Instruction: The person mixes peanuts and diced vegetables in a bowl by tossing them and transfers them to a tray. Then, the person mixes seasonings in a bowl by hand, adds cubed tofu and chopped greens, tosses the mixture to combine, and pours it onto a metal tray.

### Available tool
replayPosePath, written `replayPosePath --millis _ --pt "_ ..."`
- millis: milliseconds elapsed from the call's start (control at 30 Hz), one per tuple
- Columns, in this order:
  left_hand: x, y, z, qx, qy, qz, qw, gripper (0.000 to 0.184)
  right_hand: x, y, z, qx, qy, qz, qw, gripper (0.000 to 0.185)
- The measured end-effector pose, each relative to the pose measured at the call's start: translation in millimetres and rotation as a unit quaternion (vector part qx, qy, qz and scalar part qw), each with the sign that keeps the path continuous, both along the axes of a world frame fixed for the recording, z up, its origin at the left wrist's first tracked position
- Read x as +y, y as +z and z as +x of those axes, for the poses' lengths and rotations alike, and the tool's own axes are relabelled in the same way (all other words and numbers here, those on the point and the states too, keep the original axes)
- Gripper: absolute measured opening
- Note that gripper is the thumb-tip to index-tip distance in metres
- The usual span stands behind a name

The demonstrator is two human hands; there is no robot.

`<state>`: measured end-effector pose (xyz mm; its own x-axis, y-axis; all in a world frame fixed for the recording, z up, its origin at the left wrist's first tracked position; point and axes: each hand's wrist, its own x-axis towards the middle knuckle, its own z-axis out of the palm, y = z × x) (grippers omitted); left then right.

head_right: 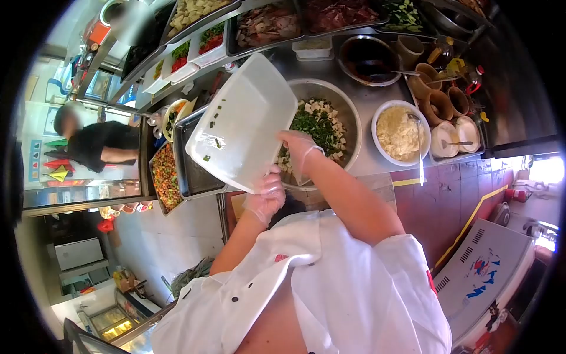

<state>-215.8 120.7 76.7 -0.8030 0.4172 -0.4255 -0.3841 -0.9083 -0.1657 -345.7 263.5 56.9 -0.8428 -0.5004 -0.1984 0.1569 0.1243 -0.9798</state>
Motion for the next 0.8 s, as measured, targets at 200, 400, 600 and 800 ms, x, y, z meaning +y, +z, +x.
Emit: replayPosePath --millis 200,400,600,800 --pt "-42 -13 25 -0.090 0.034 -0.449 0.888 0.039 7 -48 -6 -0.078 -0.072 0.005 0.994 0.032" --pt "-76 25 35 -0.047 0.115 -0.556 0.822 0.034 31 21 11 -0.042 -0.160 0.121 0.979 0.036" --pt "-94 17 -6 -0.028 0.054 -0.710 0.701 0.033 -3 66 28 -0.099 -0.195 0.151 0.964 0.048" --pt "-179 15 35 -0.084 0.169 -0.604 0.774 0.033 -52 66 36 -0.145 -0.027 0.021 0.989 0.050"
